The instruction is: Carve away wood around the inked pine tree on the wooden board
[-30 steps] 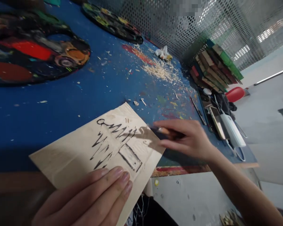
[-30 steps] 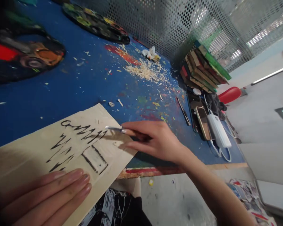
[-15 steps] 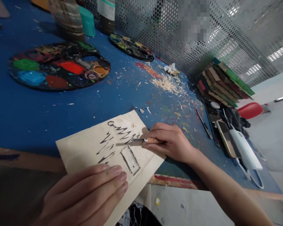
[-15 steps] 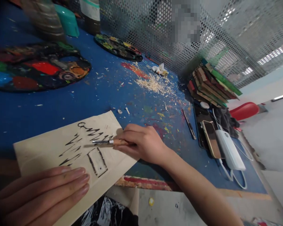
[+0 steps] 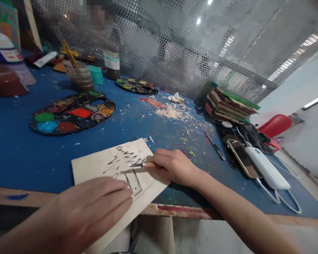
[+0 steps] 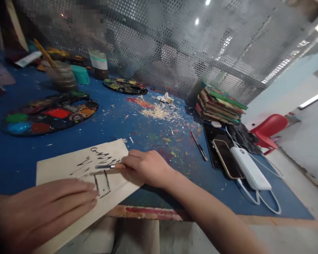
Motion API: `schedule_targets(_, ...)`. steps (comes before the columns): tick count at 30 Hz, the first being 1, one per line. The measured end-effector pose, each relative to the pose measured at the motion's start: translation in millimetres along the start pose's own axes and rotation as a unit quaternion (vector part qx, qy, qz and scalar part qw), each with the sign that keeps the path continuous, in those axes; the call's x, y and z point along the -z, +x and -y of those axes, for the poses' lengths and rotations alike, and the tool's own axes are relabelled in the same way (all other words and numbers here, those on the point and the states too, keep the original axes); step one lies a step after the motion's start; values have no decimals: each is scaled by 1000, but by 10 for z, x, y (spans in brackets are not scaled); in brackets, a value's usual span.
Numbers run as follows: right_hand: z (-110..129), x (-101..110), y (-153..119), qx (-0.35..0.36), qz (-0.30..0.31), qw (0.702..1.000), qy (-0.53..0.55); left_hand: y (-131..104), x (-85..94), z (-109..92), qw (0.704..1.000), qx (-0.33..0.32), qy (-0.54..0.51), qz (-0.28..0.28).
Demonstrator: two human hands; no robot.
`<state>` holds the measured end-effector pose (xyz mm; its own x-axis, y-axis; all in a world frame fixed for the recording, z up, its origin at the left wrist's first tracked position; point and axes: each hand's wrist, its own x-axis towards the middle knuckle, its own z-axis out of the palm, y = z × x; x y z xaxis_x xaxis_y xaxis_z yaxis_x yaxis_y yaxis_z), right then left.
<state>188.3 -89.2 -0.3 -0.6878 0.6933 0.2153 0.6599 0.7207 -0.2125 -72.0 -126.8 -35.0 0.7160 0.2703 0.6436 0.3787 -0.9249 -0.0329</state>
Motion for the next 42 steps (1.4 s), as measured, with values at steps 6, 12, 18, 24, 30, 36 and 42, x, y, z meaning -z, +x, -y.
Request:
schedule_targets(6, -275, 101, 51, -92, -36, 995, -29, 815, 113, 428, 969, -202, 103, 103)
schedule_targets(12, -767, 169, 4, -249, -119, 959, -64, 1250, -279, 559, 942, -291, 152, 69)
schedule_targets(18, -1182, 308, -147, -314, -210, 922, -90, 1231, -473, 322, 945, -261, 193, 33)
schedule_targets(24, -956, 251, -87, -208, -176, 962, -22, 1047, -520, 269, 953, -222, 205, 23)
schedule_targets(30, -677, 154, -74, -93, -71, 993, 27, 916, -522, 242, 962, -204, 180, 36)
schedule_targets(36, -703, 178, -77, -33, -46, 998, -5, 827, -529, 168, 966, -180, 180, 41)
schedule_targets(42, -709, 115, -104, 15, -65, 995, -69, 757, -591, 151, 967, -176, 182, 27)
